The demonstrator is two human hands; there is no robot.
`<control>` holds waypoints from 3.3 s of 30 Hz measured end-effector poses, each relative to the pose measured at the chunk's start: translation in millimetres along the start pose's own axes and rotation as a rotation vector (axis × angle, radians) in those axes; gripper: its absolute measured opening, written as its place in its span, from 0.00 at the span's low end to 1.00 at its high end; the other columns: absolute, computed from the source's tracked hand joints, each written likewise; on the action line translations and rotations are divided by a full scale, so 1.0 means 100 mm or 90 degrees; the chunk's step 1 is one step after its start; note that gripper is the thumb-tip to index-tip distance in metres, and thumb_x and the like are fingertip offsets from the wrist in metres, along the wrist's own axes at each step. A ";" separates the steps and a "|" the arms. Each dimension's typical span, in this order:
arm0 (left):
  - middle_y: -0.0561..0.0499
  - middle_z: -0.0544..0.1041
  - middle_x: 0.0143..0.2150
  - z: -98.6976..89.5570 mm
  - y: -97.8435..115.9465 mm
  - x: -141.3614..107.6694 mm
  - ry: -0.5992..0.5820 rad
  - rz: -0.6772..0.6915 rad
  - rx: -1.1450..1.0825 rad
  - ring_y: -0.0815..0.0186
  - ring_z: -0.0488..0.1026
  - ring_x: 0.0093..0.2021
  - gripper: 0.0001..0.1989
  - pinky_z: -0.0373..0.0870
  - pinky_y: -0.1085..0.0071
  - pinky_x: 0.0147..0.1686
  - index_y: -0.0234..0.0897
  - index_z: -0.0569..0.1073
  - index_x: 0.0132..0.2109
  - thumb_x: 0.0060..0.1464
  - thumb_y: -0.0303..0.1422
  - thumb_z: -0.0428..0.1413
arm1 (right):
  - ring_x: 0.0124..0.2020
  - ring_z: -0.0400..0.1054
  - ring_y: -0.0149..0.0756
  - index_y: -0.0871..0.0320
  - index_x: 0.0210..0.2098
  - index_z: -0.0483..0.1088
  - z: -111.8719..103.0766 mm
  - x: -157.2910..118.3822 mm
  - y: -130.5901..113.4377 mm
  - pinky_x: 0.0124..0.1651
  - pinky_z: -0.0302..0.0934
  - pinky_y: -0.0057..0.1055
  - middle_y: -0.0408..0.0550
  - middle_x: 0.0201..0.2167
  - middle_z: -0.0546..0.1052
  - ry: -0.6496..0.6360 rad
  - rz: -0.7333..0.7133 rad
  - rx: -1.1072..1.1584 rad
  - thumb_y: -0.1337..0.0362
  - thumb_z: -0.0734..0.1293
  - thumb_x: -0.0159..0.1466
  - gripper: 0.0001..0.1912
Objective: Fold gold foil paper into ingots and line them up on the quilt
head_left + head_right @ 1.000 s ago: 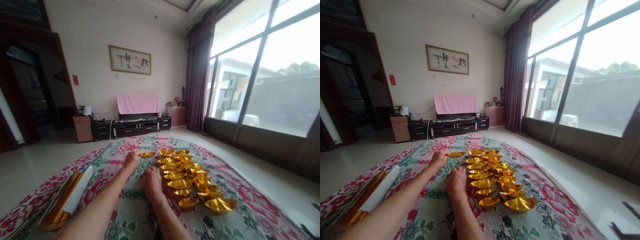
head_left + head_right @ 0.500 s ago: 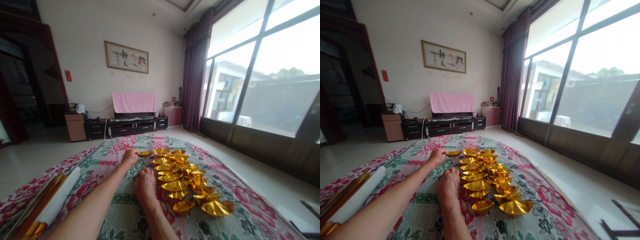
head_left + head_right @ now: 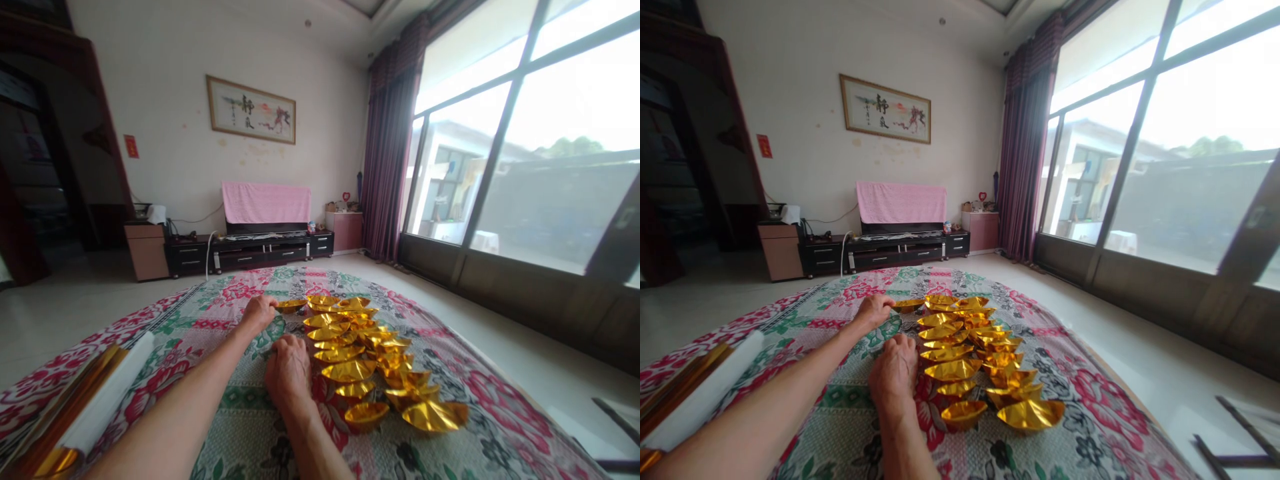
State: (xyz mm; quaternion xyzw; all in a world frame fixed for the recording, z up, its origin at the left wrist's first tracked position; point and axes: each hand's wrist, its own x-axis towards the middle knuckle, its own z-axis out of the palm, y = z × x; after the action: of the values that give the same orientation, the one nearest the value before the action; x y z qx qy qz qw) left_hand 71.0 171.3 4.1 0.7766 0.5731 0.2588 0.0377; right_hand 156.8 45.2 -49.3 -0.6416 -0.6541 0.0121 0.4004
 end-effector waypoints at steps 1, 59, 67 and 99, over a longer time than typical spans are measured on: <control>0.53 0.80 0.36 0.00 0.00 0.00 -0.001 0.000 0.000 0.67 0.75 0.40 0.15 0.67 0.76 0.43 0.40 0.78 0.36 0.46 0.24 0.49 | 0.38 0.62 0.39 0.57 0.31 0.73 0.00 0.00 0.00 0.39 0.53 0.31 0.49 0.32 0.73 -0.001 -0.001 0.001 0.73 0.61 0.52 0.11; 0.53 0.80 0.40 0.02 -0.01 -0.02 -0.020 0.031 -0.038 0.67 0.75 0.40 0.15 0.67 0.76 0.41 0.43 0.77 0.42 0.50 0.30 0.50 | 0.38 0.61 0.39 0.57 0.29 0.72 0.00 0.01 0.00 0.40 0.52 0.30 0.48 0.33 0.73 -0.002 0.005 0.002 0.72 0.61 0.52 0.09; 0.54 0.80 0.35 0.03 -0.12 -0.07 0.009 0.052 -0.111 0.68 0.76 0.36 0.13 0.68 0.78 0.37 0.43 0.78 0.41 0.52 0.31 0.50 | 0.38 0.61 0.39 0.57 0.30 0.72 0.00 0.00 -0.01 0.40 0.52 0.31 0.48 0.33 0.73 0.005 0.003 0.000 0.72 0.61 0.52 0.10; 0.53 0.80 0.30 0.20 0.01 0.05 0.031 -0.061 -0.106 0.68 0.76 0.34 0.15 0.67 0.77 0.35 0.41 0.77 0.42 0.53 0.32 0.48 | 0.38 0.61 0.38 0.57 0.29 0.71 -0.01 0.02 0.01 0.39 0.53 0.30 0.49 0.33 0.72 -0.022 0.004 -0.027 0.71 0.61 0.53 0.08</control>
State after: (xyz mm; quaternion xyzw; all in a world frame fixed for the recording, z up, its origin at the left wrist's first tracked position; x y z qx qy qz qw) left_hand 82.4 180.2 -11.2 0.7359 0.5870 0.3223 0.1002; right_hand 157.8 46.5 -48.4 -0.6517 -0.6590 0.0106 0.3755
